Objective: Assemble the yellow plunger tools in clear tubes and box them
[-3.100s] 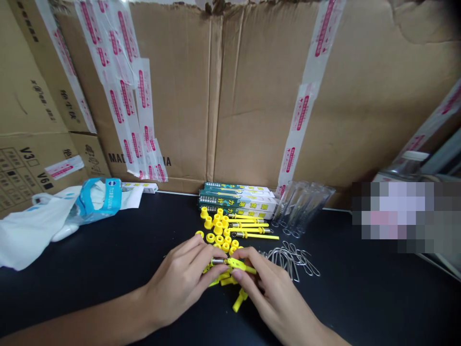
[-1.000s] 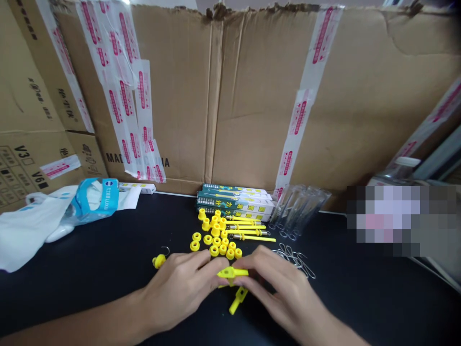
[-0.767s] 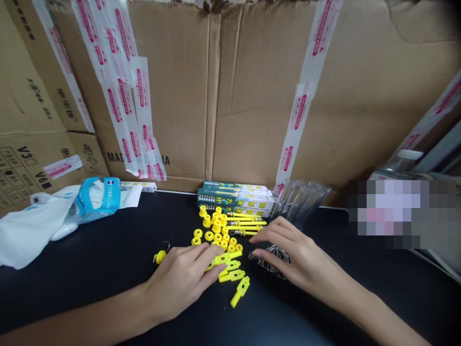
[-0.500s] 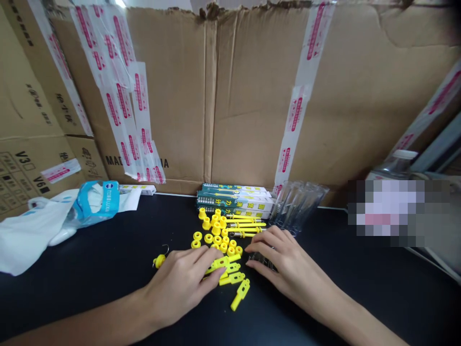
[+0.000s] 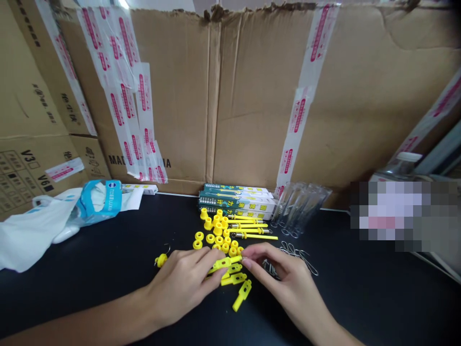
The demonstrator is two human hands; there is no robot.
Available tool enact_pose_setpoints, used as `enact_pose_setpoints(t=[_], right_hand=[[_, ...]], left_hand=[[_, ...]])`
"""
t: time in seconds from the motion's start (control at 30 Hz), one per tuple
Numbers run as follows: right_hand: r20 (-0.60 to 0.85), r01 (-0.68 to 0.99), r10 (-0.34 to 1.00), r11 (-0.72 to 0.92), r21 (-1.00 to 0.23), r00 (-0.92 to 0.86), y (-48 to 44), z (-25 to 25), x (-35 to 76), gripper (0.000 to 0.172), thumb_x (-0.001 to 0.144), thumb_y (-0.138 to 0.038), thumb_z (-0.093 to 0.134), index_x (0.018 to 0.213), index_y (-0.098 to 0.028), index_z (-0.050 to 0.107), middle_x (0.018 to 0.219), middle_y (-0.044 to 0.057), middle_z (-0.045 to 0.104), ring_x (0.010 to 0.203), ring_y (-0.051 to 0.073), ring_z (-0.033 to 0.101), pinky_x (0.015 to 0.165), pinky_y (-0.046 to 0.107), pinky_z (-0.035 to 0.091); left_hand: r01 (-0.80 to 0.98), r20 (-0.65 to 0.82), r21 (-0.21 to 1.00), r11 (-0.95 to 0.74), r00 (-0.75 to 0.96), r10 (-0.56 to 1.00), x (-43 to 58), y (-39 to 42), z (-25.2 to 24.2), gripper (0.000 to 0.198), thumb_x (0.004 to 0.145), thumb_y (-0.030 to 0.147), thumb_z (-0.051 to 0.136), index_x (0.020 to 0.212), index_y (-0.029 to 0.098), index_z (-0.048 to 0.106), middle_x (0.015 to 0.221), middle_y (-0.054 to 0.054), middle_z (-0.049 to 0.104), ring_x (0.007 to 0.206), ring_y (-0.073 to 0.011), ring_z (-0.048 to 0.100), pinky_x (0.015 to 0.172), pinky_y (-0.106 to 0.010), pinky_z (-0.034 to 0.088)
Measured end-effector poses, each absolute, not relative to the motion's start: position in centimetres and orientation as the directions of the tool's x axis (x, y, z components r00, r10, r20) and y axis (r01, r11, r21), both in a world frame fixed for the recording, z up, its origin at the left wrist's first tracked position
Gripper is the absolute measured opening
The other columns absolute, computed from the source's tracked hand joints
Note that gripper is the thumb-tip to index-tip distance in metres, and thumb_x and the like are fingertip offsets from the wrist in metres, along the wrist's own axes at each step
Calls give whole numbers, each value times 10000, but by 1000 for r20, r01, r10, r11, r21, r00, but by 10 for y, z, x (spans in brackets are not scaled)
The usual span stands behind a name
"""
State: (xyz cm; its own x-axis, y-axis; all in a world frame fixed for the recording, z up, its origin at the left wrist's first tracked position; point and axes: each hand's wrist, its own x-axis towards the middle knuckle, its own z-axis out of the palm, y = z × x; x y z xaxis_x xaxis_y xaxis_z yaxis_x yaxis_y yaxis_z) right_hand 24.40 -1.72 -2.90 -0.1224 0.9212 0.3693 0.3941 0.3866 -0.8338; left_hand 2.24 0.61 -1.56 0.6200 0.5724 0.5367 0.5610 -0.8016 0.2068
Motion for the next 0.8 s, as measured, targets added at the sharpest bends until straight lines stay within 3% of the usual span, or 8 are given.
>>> enact_pose_setpoints(t=[0.2,0.43,0.57,0.67,0.73,0.8], right_hand=[[344,364,925,381,-850,-163,-15,-32,244,166,912,-375,639,968,-237,712,937,34,767,871,207,717,774,303,577],[391,423,882,469,-775,-262,-21,-24,239,122,932,-303,614,954,-237,714,844,1,742,749,172,701,712,269,558],[452,470,842,540,-698,-296,-24,-22,239,135,957,-283,582,939,-234,707,810,4,718,711,168,675,662,271,541],[542,515,772,630,-582,-332,-25,-20,241,154,963,-260,579,1081,-248,676,852,14,690,731,166,643,675,280,528],[616,559,733,652,-513,-290,-24,-14,246,285,949,-260,599,1234,-259,600,897,19,652,719,158,609,676,282,516],[712,614,694,610,-501,-109,-19,-2,256,325,924,-267,622,1245,-257,568,857,5,585,671,149,555,651,285,487]], left_hand=[[569,494,208,-796,641,587,20,7,-18,276,1048,346,386,1039,199,619,807,-5,701,668,-175,704,581,-270,537],[511,481,207,-834,689,542,18,8,-18,277,1057,344,373,1063,209,615,843,1,705,689,-157,703,615,-253,526],[490,479,206,-847,704,524,17,8,-19,270,1058,345,369,1069,218,607,832,11,698,679,-158,699,598,-259,514],[489,484,203,-848,703,521,17,7,-18,276,1059,353,365,1069,213,603,847,5,705,689,-158,703,604,-258,513],[497,495,202,-844,692,526,18,6,-17,278,1059,360,365,1065,207,597,863,3,712,689,-155,705,598,-256,510],[504,516,197,-841,676,526,18,6,-16,280,1058,365,366,1038,200,592,839,10,711,654,-150,694,566,-256,494]])
